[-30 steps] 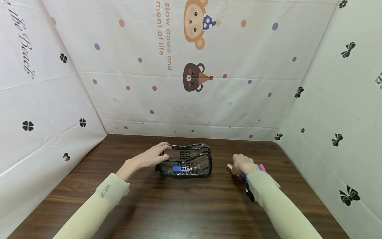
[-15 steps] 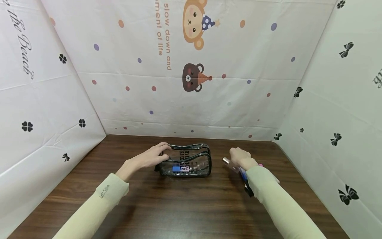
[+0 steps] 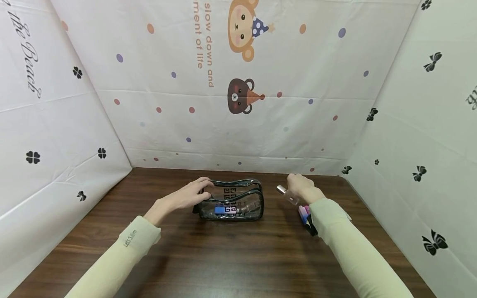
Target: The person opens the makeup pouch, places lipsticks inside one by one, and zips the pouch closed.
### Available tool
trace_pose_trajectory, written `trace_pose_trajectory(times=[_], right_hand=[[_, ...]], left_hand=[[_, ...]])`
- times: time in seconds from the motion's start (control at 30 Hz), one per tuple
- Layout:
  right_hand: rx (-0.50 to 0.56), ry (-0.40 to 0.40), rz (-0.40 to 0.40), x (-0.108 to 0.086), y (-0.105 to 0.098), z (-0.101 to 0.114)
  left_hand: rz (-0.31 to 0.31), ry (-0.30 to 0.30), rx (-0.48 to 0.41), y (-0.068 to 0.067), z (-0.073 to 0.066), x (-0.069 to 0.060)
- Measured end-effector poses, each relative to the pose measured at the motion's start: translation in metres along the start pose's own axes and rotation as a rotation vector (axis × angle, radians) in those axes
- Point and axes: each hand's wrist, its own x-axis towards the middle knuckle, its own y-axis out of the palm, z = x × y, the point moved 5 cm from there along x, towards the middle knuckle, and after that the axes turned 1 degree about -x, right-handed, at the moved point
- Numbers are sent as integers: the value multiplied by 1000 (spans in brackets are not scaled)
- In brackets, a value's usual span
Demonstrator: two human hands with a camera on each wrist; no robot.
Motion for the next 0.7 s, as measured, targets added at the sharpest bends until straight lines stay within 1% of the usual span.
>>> trace_pose_trajectory(times=[0.27, 0.5, 0.7], right_hand=[[-26, -35, -57, 4, -7, 6], [-18, -56, -31, 6, -13, 15], [-26, -90, -70, 6, -20, 25]], left_hand=[[-4, -3, 6, 0, 1, 0], [-7, -1, 11, -1, 0, 0], [-8, 0, 17, 0, 1, 1]])
